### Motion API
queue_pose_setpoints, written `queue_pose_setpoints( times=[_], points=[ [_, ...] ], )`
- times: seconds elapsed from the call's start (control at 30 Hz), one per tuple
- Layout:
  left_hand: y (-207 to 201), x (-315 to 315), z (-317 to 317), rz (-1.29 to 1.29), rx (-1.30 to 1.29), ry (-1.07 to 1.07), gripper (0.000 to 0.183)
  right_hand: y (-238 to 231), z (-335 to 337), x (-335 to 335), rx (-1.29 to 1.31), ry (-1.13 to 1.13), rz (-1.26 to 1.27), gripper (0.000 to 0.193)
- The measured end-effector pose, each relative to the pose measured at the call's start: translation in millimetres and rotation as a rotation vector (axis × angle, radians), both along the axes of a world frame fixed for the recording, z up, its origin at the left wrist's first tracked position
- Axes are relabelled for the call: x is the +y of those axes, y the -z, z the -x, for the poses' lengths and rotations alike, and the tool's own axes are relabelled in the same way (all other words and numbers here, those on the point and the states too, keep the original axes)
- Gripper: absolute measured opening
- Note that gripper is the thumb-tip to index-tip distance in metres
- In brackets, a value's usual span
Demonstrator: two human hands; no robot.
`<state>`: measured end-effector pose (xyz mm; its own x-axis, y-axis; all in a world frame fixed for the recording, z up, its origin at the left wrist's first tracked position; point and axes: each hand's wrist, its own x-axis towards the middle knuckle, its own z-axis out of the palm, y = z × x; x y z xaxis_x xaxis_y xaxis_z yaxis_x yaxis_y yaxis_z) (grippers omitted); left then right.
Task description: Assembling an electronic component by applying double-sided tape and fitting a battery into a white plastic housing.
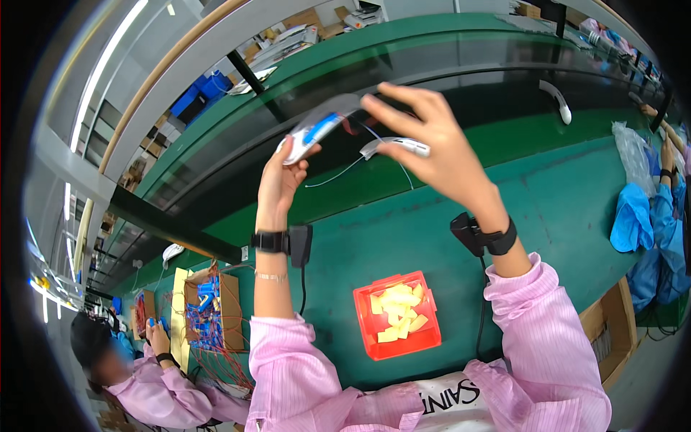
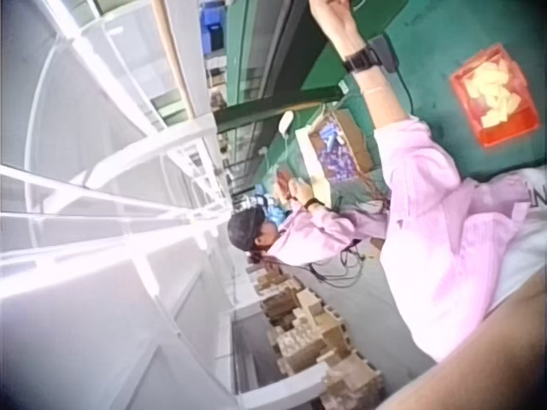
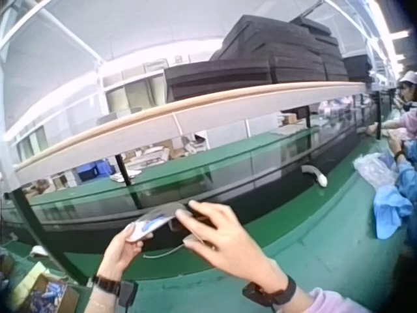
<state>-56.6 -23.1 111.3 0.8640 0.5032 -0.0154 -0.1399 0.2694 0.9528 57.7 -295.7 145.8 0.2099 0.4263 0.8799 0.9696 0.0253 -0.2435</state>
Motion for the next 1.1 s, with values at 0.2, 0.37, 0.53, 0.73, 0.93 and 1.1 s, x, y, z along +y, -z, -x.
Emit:
queue_pose_setpoints(
  times=[0.2, 0.37, 0.53, 0.73, 0.93, 1.1],
  points=[
    [113, 101, -44, -0.226, 0.147, -0.642, 0.049, -23, -29, -42, 0.123, 0.108, -0.169, 0.025],
    [133, 58, -67, -0.881, 0.93, -0.806, 0.064, -20, -42, -61, 0.253, 0.114, -0.124, 0.022],
    [98, -4, -117, -1.408, 0.228, -0.166, 0.063, -27, -41, -72, 0.256, 0.16, -0.184, 0.024],
    [108, -71, -161, -1.547, 0.303, 0.238, 0.056, -30, -28, -61, 0.285, 0.091, -0.125, 0.025],
    [64, -92, -84, -1.611, -0.009, 0.058, 0.02, -29, -26, -62, 0.292, 0.064, -0.114, 0.026],
    [11, -88, 63, -1.388, 0.231, -0.125, 0.021, -26, -25, -58, 0.308, 0.032, -0.098, 0.027]
  ],
)
